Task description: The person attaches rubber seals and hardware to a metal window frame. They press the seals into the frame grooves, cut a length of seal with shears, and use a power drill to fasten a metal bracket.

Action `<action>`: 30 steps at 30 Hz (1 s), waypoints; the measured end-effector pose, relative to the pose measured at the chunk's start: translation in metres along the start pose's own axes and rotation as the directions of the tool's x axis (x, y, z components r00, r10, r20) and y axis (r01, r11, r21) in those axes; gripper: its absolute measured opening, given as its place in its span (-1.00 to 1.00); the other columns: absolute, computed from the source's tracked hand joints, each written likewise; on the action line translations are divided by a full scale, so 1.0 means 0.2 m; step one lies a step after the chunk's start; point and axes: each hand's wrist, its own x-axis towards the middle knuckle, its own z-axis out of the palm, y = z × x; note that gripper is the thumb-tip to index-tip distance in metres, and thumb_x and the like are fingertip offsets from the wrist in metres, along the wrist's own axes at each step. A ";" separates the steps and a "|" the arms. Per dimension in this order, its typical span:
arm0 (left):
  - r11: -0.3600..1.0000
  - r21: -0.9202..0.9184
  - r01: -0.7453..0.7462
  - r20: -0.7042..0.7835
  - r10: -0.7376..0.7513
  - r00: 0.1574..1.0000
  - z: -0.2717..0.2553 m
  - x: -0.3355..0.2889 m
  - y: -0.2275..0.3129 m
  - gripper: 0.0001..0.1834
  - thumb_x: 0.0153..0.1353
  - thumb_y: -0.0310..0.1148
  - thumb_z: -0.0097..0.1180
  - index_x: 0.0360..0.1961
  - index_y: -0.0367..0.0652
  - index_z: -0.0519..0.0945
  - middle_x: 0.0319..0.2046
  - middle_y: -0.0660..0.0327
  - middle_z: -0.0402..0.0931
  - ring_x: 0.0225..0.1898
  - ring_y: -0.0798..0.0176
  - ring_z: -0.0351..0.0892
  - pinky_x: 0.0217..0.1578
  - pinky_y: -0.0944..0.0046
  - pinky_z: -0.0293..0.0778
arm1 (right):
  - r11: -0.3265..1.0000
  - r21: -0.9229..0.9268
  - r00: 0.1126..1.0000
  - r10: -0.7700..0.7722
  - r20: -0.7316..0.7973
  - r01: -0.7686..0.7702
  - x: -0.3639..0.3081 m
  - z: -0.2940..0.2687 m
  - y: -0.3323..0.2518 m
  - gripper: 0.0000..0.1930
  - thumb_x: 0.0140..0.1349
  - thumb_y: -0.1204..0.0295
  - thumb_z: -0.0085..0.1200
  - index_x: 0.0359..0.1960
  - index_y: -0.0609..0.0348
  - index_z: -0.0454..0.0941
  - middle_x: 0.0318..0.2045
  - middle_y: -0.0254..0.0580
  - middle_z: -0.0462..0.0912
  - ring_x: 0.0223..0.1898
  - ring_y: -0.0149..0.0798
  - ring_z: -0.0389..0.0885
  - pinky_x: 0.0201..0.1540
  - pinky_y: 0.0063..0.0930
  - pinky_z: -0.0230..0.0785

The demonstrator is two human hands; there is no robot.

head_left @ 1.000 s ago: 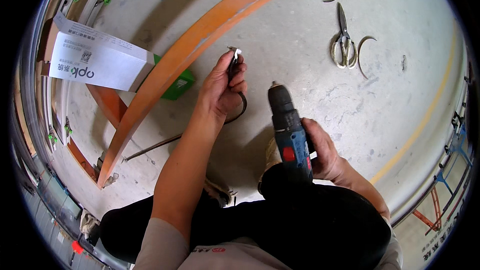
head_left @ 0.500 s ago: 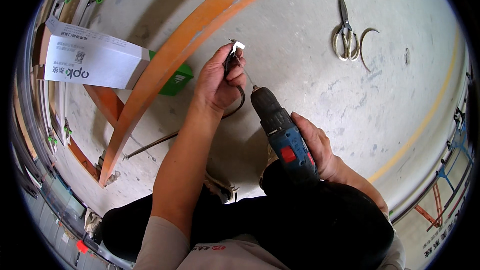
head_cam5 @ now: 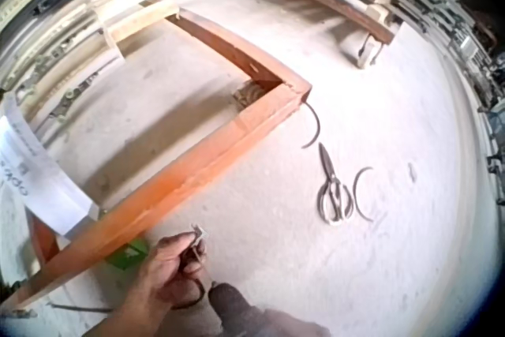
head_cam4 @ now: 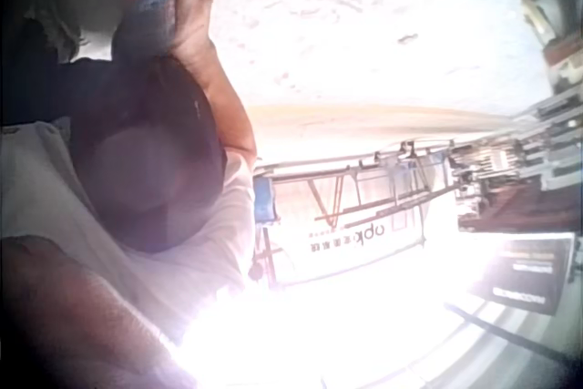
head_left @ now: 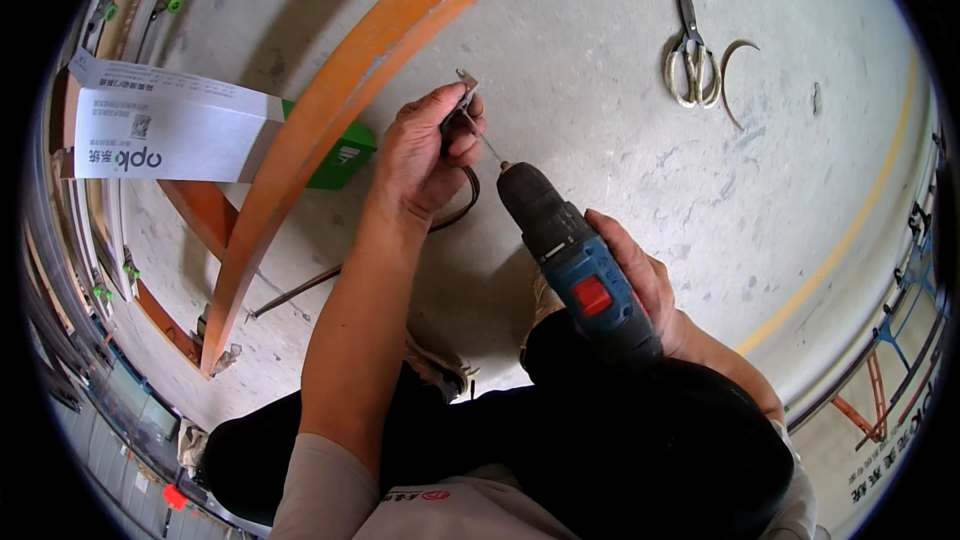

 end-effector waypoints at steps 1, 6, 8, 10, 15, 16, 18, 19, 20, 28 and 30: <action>1.000 0.022 -0.007 -0.013 0.007 1.000 0.01 -0.01 0.01 -0.77 0.42 -0.24 0.07 -0.25 -0.21 0.54 -0.51 0.26 0.45 -0.64 0.45 0.21 -0.59 0.41 0.19 | 0.995 0.057 0.997 0.078 0.005 -0.078 0.00 0.00 -0.01 -0.18 0.18 0.54 0.30 0.46 0.27 0.11 0.13 0.15 0.57 0.06 -0.01 0.66 0.15 -0.28 0.49; 1.000 0.029 -0.006 0.050 0.004 0.999 -0.01 0.01 -0.01 -0.80 0.40 -0.27 0.10 -0.23 -0.19 0.57 -0.43 0.22 0.55 -0.59 0.42 0.37 -0.56 0.39 0.26 | 0.984 0.103 0.989 0.148 -0.014 -0.146 -0.01 0.02 -0.01 -0.19 0.20 0.53 0.28 0.46 0.25 0.12 0.11 0.05 0.60 0.05 -0.09 0.67 0.16 -0.35 0.48; 1.000 0.004 0.013 0.064 -0.014 0.998 -0.04 0.02 -0.02 -0.81 0.40 -0.27 0.10 -0.24 -0.19 0.58 -0.43 0.21 0.56 -0.58 0.42 0.40 -0.56 0.39 0.27 | 0.981 0.091 0.985 0.172 0.007 -0.172 0.00 0.00 -0.03 -0.20 0.20 0.54 0.28 0.46 0.25 0.13 0.09 0.03 0.62 0.04 -0.11 0.68 0.16 -0.36 0.48; 1.000 -0.015 0.023 0.072 -0.022 0.997 -0.06 0.02 -0.03 -0.80 0.40 -0.27 0.10 -0.24 -0.19 0.58 -0.43 0.21 0.56 -0.58 0.42 0.41 -0.55 0.39 0.28 | 0.984 0.067 0.987 0.163 0.008 -0.163 0.02 0.00 -0.05 -0.20 0.20 0.54 0.28 0.46 0.24 0.13 0.09 0.03 0.62 0.03 -0.11 0.69 0.14 -0.36 0.49; 0.999 -0.028 0.031 0.131 -0.027 0.991 -0.10 0.04 -0.06 -0.76 0.42 -0.25 0.08 -0.26 -0.23 0.58 -0.48 0.21 0.54 -0.60 0.43 0.40 -0.56 0.40 0.25 | 0.980 0.033 0.980 0.198 0.002 -0.198 0.01 0.00 -0.06 -0.19 0.19 0.55 0.28 0.46 0.23 0.13 0.10 0.02 0.61 0.03 -0.13 0.68 0.15 -0.37 0.49; 0.999 -0.036 0.031 0.112 -0.026 0.993 -0.10 0.04 -0.06 -0.75 0.42 -0.24 0.08 -0.26 -0.23 0.58 -0.49 0.21 0.54 -0.60 0.43 0.40 -0.56 0.40 0.25 | 0.980 0.041 0.980 0.197 -0.001 -0.197 0.02 0.01 -0.05 -0.19 0.19 0.55 0.28 0.46 0.23 0.13 0.11 0.01 0.61 0.04 -0.13 0.68 0.16 -0.37 0.49; 0.998 -0.051 0.032 0.079 -0.028 0.997 -0.08 0.03 -0.06 -0.74 0.42 -0.23 0.08 -0.27 -0.25 0.57 -0.51 0.22 0.53 -0.60 0.43 0.40 -0.56 0.40 0.24 | 0.979 0.079 0.982 0.190 -0.009 -0.188 0.01 0.01 -0.04 -0.18 0.18 0.55 0.28 0.47 0.22 0.12 0.12 0.00 0.61 0.05 -0.13 0.68 0.18 -0.37 0.48; 0.999 -0.046 0.028 0.079 -0.025 0.997 -0.08 0.03 -0.06 -0.73 0.42 -0.23 0.08 -0.28 -0.25 0.57 -0.52 0.23 0.52 -0.60 0.43 0.40 -0.56 0.40 0.23 | 0.977 0.108 0.983 0.184 -0.014 -0.181 0.01 0.02 -0.03 -0.17 0.18 0.55 0.29 0.47 0.22 0.12 0.13 0.00 0.61 0.05 -0.13 0.67 0.18 -0.37 0.48; 0.999 -0.041 0.023 0.078 -0.020 0.997 -0.08 0.03 -0.06 -0.73 0.41 -0.23 0.09 -0.28 -0.25 0.57 -0.53 0.24 0.51 -0.60 0.43 0.40 -0.56 0.41 0.23 | 0.975 0.139 0.984 0.177 -0.016 -0.173 0.01 0.02 -0.02 -0.17 0.17 0.55 0.30 0.47 0.22 0.12 0.13 -0.01 0.60 0.05 -0.13 0.67 0.19 -0.37 0.48; 0.998 -0.005 0.066 0.004 -0.066 0.998 -0.07 0.01 -0.05 -0.71 0.40 -0.19 0.07 -0.28 -0.23 0.56 -0.61 0.29 0.41 -0.67 0.45 0.20 -0.59 0.40 0.17 | 0.991 0.040 0.991 0.127 -0.036 -0.125 0.02 0.04 -0.03 -0.16 0.16 0.57 0.31 0.46 0.24 0.13 0.13 0.03 0.60 0.05 -0.12 0.68 0.16 -0.38 0.49; 0.993 0.001 0.114 0.002 -0.114 0.993 -0.08 0.03 -0.05 -0.67 0.42 -0.15 0.01 -0.24 -0.25 0.55 -0.67 0.34 0.34 -0.70 0.46 0.11 -0.61 0.40 0.13 | 0.992 0.020 0.992 0.123 -0.032 -0.123 0.02 0.04 -0.02 -0.17 0.16 0.58 0.30 0.46 0.26 0.15 0.13 0.06 0.59 0.05 -0.11 0.68 0.15 -0.38 0.49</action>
